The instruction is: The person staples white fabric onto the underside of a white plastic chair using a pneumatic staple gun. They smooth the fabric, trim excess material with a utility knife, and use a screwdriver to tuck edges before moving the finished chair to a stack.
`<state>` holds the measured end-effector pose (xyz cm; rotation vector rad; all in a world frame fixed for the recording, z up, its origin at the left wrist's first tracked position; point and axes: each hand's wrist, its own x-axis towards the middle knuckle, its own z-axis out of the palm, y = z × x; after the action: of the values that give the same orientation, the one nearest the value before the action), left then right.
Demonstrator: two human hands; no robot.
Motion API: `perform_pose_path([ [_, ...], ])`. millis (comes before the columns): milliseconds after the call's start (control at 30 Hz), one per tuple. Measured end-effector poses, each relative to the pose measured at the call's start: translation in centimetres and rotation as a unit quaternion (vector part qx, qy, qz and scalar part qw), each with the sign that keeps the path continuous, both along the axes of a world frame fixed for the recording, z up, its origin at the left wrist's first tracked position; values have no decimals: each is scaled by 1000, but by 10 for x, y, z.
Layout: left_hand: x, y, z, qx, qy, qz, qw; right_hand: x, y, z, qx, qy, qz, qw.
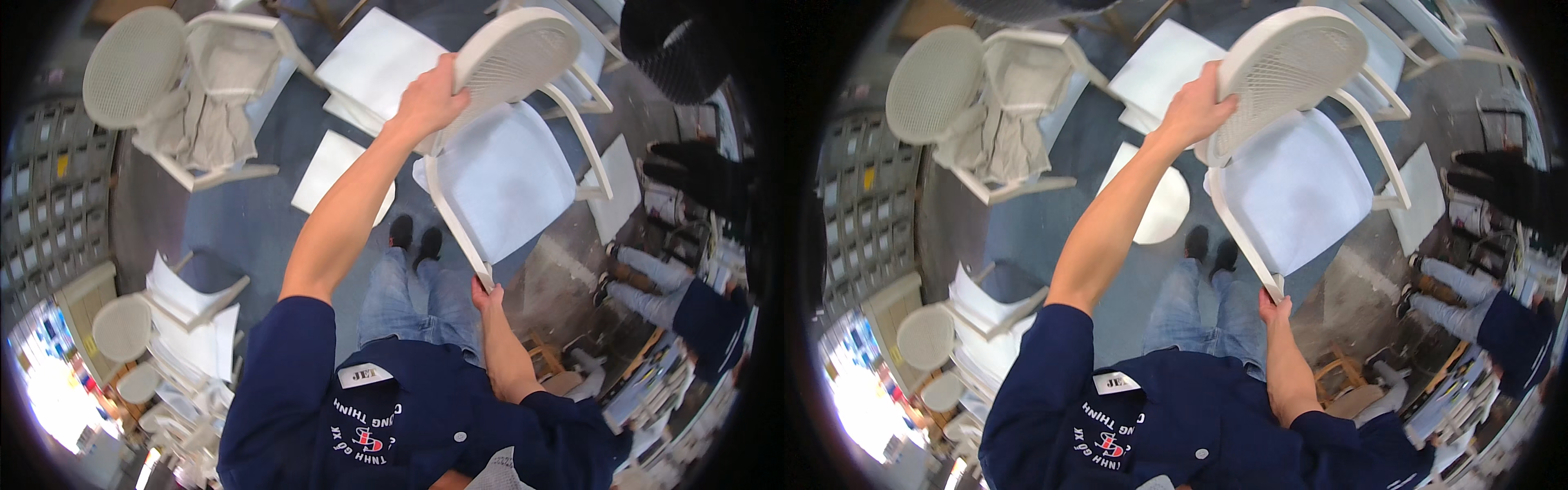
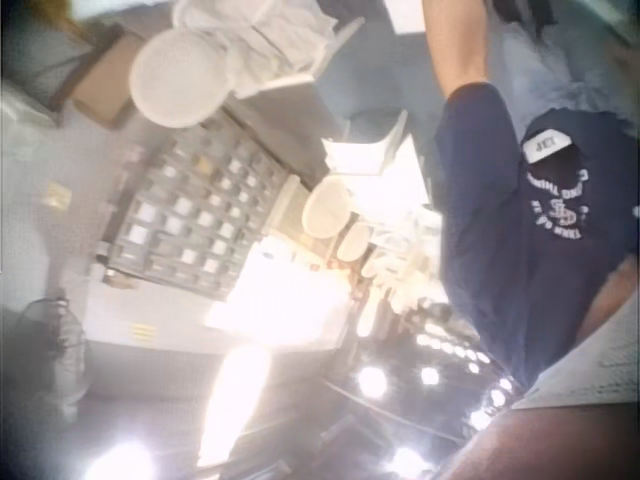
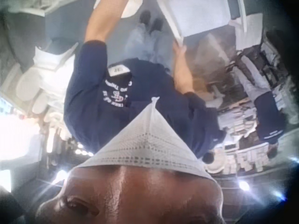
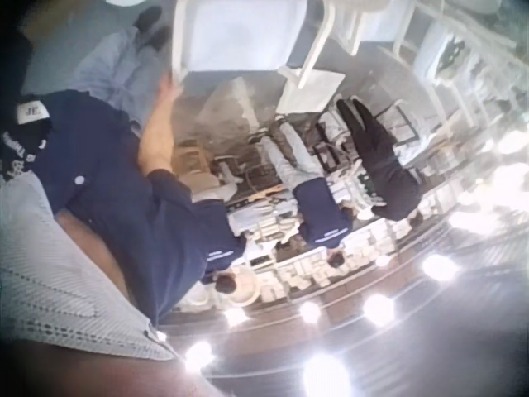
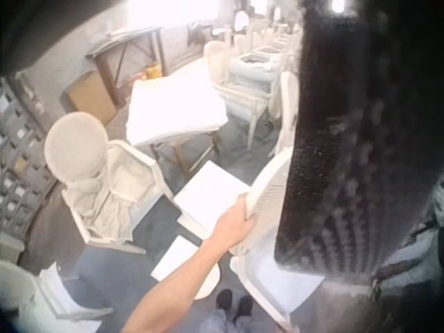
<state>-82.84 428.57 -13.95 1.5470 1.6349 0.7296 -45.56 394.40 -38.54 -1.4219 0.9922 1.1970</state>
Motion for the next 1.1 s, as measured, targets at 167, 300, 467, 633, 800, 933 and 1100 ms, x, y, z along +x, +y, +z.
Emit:
perform_pose_path([
  [167, -4, -6, -9, 49, -3, 21, 999, -12, 0, -10, 5, -59, 2, 998],
  [300, -10, -6, -17, 72, -19, 56, 996, -4, 33, -10, 23, -105, 15, 994],
  [467, -25, 7, -8, 68, -54, 92, 992, 11, 120, 7, 13, -163, 113, 980],
  [633, -26, 24, -7, 46, -76, 123, 988, 16, 149, 18, -32, -149, 127, 980],
  [800, -19, 2, -1, 57, -1, 112, 992, 24, 134, 19, -21, -116, 130, 985],
  [933, -15, 4, 6, 9, -53, 148, 988, 26, 132, 21, -20, -107, 156, 982],
  [1100, -30, 13, 1, 16, -58, 135, 989, 31, 138, 47, -46, -123, 259, 957],
])
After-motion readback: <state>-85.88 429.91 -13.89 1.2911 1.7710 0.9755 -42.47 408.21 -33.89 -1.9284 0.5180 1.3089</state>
